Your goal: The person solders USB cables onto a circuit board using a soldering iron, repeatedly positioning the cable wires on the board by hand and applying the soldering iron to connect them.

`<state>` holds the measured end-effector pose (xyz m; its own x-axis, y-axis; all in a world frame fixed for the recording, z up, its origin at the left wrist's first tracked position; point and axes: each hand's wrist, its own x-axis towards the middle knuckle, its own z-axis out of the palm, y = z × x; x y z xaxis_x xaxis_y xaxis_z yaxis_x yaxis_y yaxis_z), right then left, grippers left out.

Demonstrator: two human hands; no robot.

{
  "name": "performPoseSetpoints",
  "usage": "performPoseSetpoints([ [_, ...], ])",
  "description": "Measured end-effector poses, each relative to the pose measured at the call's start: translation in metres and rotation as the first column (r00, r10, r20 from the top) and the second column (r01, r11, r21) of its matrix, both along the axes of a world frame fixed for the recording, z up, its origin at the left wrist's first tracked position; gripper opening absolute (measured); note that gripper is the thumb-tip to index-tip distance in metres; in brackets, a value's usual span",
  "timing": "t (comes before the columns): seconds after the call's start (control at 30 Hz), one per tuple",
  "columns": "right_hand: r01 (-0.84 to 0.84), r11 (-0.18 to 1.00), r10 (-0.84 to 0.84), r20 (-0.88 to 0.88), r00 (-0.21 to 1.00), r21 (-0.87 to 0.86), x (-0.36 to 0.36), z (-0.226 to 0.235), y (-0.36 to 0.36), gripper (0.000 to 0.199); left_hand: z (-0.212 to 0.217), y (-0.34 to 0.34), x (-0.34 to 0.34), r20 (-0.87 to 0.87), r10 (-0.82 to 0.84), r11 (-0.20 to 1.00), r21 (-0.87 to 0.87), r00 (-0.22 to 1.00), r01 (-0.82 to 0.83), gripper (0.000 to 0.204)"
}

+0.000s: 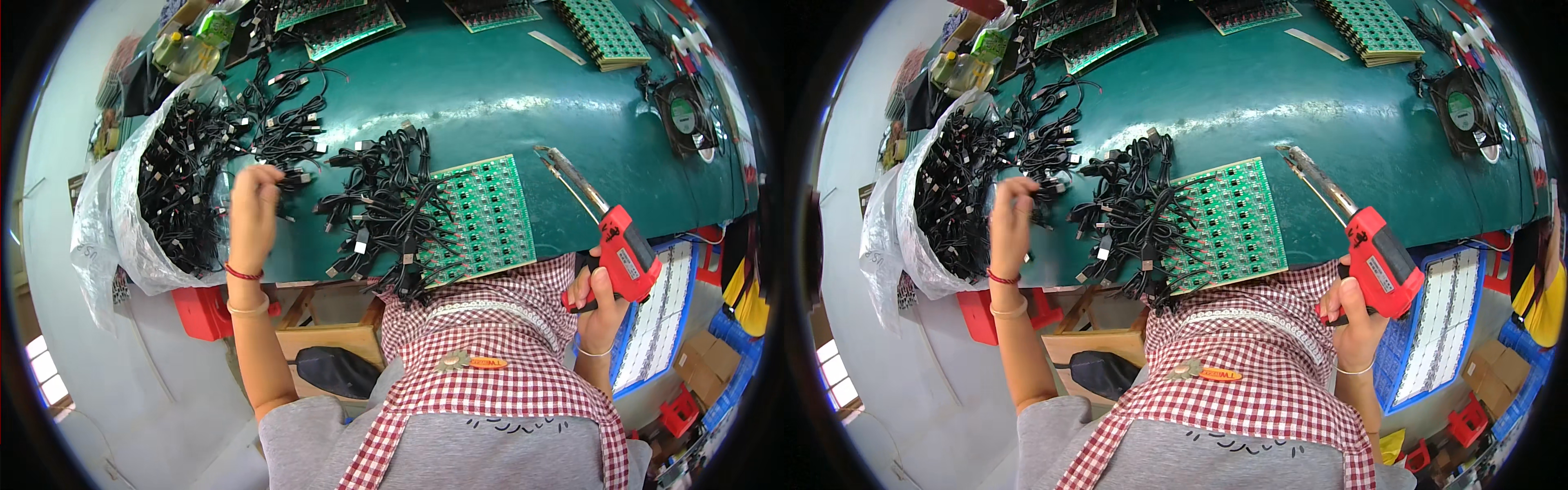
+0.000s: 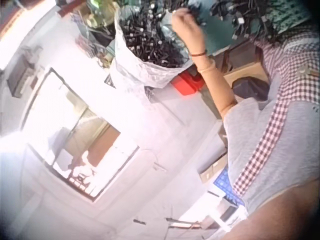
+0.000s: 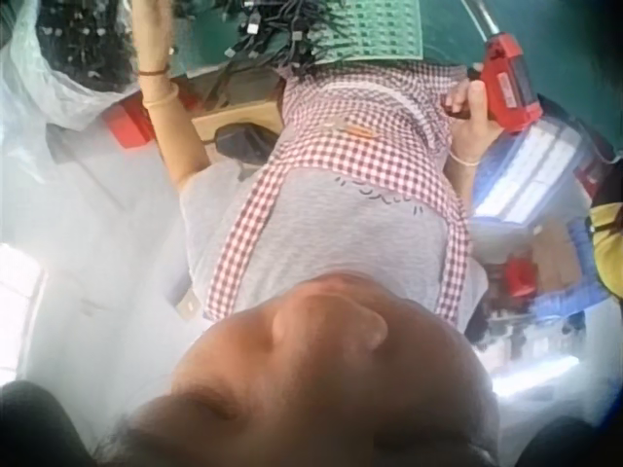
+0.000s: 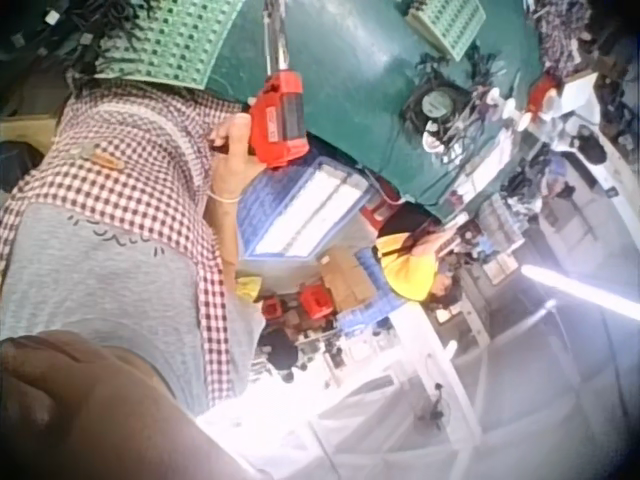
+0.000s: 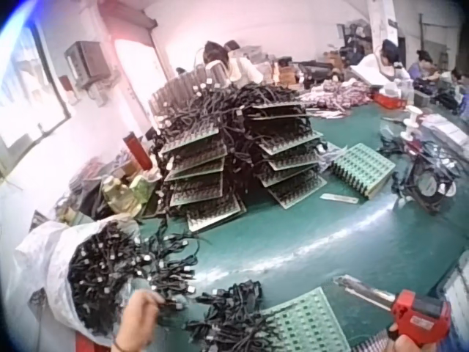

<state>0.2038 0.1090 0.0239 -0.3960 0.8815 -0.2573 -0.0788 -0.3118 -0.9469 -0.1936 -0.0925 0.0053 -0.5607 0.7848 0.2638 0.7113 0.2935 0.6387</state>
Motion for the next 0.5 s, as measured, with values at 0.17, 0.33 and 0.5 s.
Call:
performPoseSetpoints([
  [0.17, 0.049, 0.998, -0.049, -0.025, 0.998, -0.026, 0.0, -0.001, 0.001, 0.029, 0.031, 0.056, 0.011, 0.093, 0.103, 0.98, 0.159, 0.99, -0.117, 0.005],
  [0.33, 0.051, 0.998, -0.053, -0.085, 0.995, -0.024, -0.015, 0.014, -0.001, 0.03, 0.047, 0.102, 0.025, -0.019, 0.009, 0.997, -0.079, 1.0, -0.01, 0.008],
  [0.5, 0.041, 0.999, -0.042, -0.044, 0.998, -0.019, -0.027, 0.022, -0.005, 0.034, 0.058, 0.117, 0.072, 0.439, -0.079, 0.991, -0.064, 0.895, 0.119, 0.009],
])
